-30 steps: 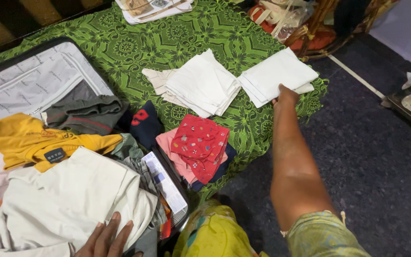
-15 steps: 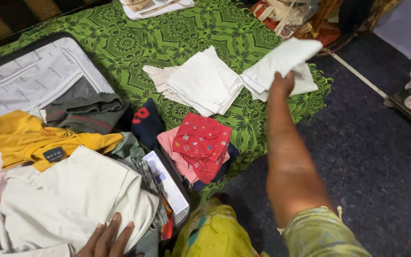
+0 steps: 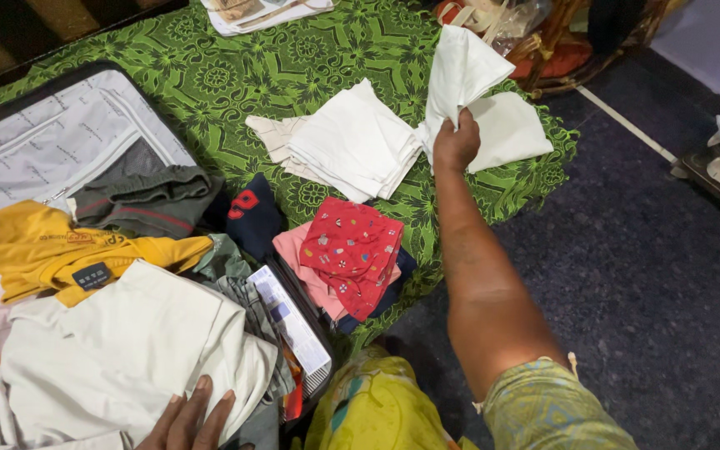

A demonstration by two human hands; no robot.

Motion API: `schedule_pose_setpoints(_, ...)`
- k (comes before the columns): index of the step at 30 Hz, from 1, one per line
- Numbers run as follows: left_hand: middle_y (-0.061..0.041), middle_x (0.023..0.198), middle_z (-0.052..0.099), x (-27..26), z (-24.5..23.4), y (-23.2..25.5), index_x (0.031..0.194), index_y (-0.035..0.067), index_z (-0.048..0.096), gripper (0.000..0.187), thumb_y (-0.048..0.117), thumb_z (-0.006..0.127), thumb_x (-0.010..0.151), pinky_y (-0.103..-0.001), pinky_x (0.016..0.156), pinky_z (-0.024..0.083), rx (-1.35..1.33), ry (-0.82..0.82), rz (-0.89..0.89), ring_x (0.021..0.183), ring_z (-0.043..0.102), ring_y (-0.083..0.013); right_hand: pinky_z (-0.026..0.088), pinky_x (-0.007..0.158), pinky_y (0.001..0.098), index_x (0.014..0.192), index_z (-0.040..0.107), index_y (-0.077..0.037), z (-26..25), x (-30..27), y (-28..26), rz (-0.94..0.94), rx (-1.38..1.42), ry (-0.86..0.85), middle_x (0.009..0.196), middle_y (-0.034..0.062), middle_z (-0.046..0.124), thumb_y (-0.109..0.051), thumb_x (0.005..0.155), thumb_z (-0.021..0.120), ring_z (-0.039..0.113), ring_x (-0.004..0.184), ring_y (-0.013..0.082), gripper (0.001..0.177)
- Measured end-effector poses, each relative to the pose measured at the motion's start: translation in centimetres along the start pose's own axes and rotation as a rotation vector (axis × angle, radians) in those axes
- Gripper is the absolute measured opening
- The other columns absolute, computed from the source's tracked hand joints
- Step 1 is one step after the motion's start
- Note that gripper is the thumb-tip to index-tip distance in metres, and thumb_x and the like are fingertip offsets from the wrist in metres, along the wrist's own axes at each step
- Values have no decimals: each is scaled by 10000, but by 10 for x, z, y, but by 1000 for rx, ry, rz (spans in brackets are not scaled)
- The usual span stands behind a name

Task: The person folds various garments including shirts, pants, and underwear on a green patterned bedspread. They smooth each item, fold it neatly, and place it into a stack beside an open suitcase.

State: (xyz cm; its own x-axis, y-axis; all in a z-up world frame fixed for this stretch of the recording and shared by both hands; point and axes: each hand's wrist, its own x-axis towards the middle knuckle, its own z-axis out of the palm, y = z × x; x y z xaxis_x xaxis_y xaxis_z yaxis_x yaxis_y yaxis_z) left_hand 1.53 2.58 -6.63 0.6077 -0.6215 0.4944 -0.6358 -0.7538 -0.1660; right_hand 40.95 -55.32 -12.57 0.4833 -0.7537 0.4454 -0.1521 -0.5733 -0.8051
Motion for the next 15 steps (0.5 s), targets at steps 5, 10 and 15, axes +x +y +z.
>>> schedule_pose_setpoints(5, -280, 1161, 690, 8, -6, -1, 1215, 81, 666, 622, 606, 535, 908, -481, 861, 562, -57, 48, 28, 1128, 661, -324, 544, 989, 405, 1383, 577, -34, -22, 29, 9, 376, 501, 33, 1293, 188, 675, -22, 915, 625, 690, 1132, 318, 471)
schedule_pose_setpoints(10, -294, 1168, 676, 13, -10, -1, 1211, 84, 668, 657, 634, 575, 864, -487, 845, 567, -75, 22, 23, 1093, 676, -337, 618, 963, 434, 1486, 450, -39, -96, 66, -13, 641, 1006, 46, 1362, 216, 633, 85, 915, 515, 722, 1118, 330, 588)
schedule_pose_setpoints(15, -292, 1168, 671, 22, -26, -2, 1184, 80, 676, 709, 674, 592, 806, -507, 858, 562, -148, -68, -17, 1092, 679, -360, 634, 908, 457, 1420, 503, -76, -148, 104, -47, 633, 1006, 106, 1298, 194, 662, 23, 878, 526, 732, 1095, 324, 551)
